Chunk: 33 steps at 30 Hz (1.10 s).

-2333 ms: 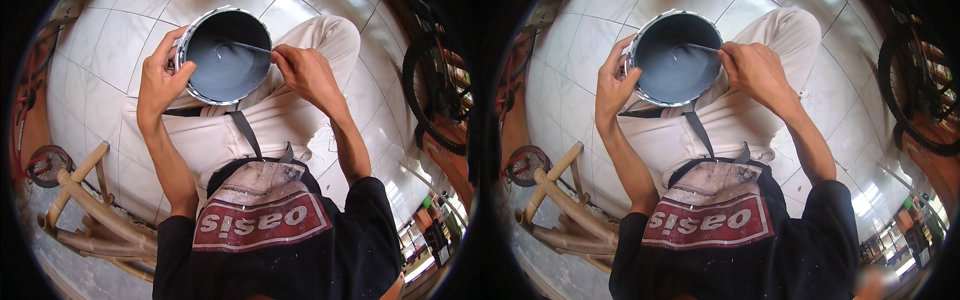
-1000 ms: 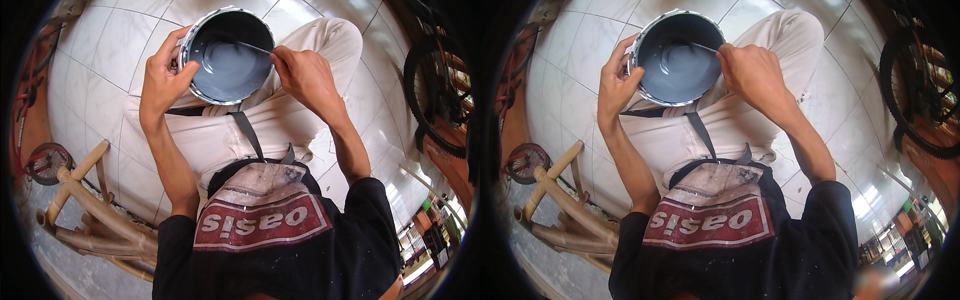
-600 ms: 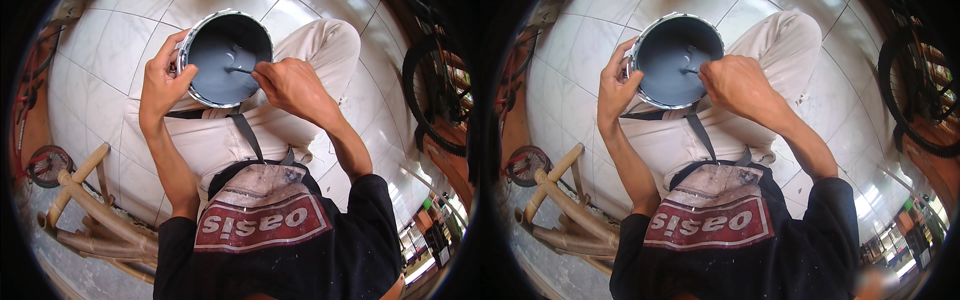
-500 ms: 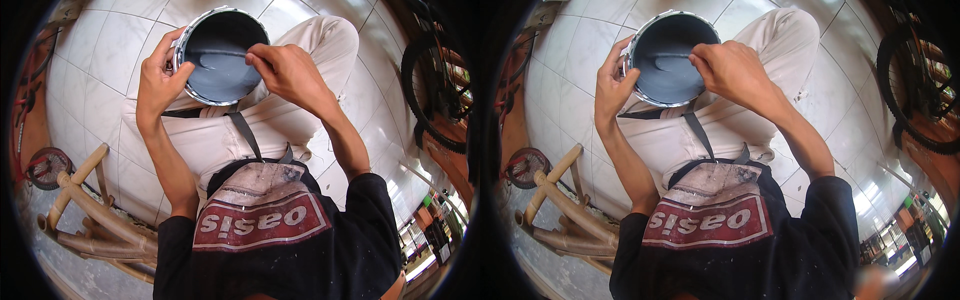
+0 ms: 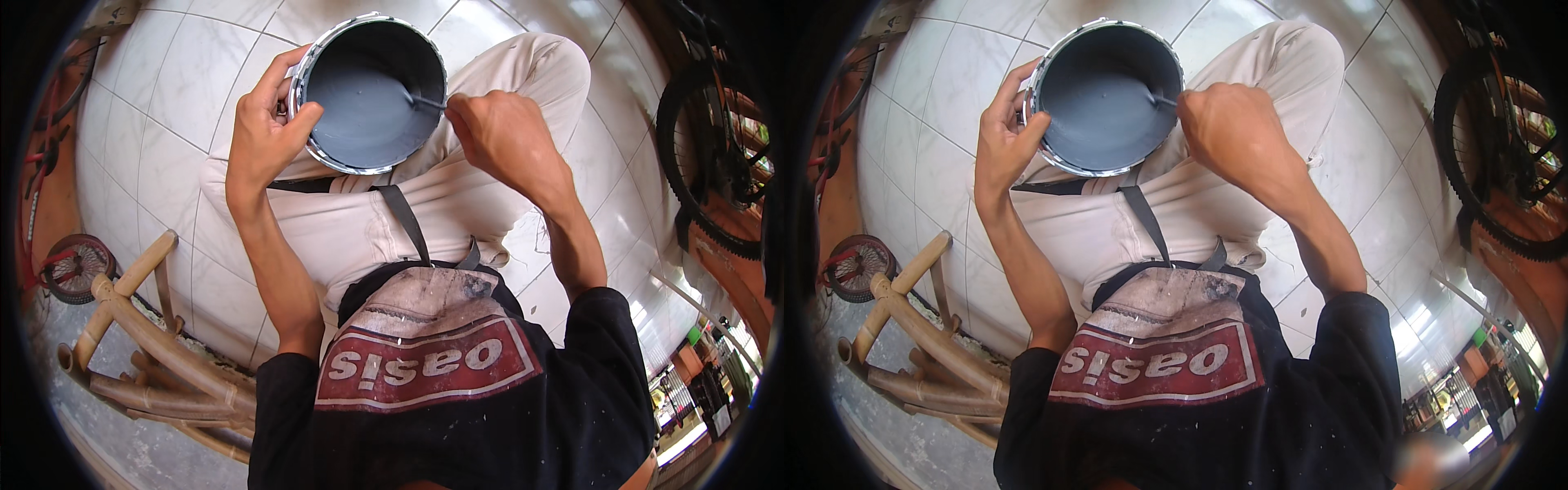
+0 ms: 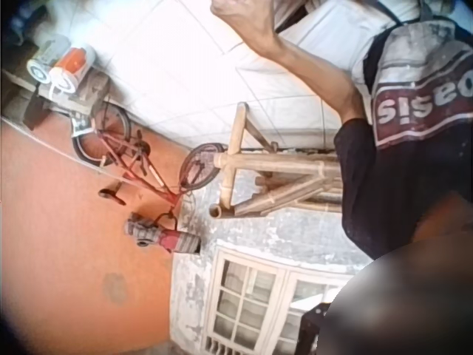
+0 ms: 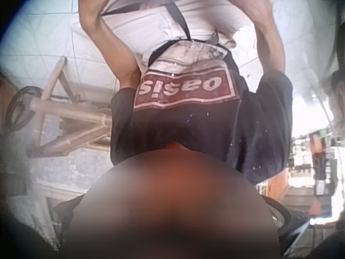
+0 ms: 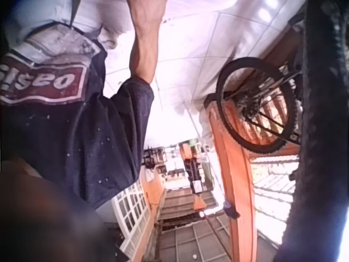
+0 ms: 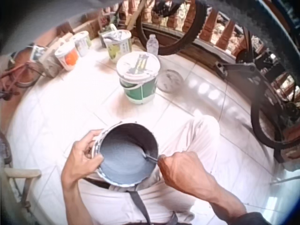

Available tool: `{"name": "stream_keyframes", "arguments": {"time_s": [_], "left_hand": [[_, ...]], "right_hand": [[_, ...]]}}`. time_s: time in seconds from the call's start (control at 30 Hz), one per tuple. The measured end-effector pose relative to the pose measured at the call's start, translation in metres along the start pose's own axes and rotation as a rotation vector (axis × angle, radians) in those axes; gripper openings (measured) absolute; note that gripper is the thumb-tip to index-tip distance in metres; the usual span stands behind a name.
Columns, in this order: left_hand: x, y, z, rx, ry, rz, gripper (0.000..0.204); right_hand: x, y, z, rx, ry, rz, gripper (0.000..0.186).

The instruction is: The person sits on the floor and stirs gray paint in a metal can using a stick. The person then stands, walks into an adjacent room, and sits down again to continue stirring the paint.

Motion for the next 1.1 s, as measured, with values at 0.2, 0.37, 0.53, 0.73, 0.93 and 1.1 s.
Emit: {"name": "stream_keyframes", "arguments": {"time_s": [0.2,0.37,0.53,0.73,0.93,1.1], "left_hand": [[0.004,-0.003,0.006,-0.003,0.070,0.030,0.062],[0.006,-0.003,0.004,-0.029,0.016,0.007,0.063],[0.013,-0.004,0.008,-0.015,0.009,0.032,0.063],[0.009,-0.002,0.005,-0.006,-0.001,0.031,0.063],[0.008,-0.002,0.005,0.003,-0.005,0.034,0.062],[0.006,-0.003,0.004,0.004,-0.027,0.024,0.062]], "right_hand": [[-0.014,-0.006,-0.014,0.154,-0.282,-0.080,0.019],[-0.008,0.002,0.003,-0.031,0.022,-0.033,0.020],[-0.024,-0.007,-0.018,0.151,-0.250,-0.109,0.026],[-0.016,0.001,-0.001,0.012,0.009,-0.086,0.026],[-0.019,-0.010,-0.020,0.154,-0.177,-0.043,0.023],[-0.016,-0.001,-0.001,-0.027,-0.050,-0.124,0.024]]}}
Point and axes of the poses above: each hand's wrist, its own y-axis away from the middle knuckle, its own z-axis out of the palm, x = y × z, the point moved 8 cm from there along -y, towards the middle knuckle, and after that the axes turned 14 degrees about -x, right-handed, at the moved point
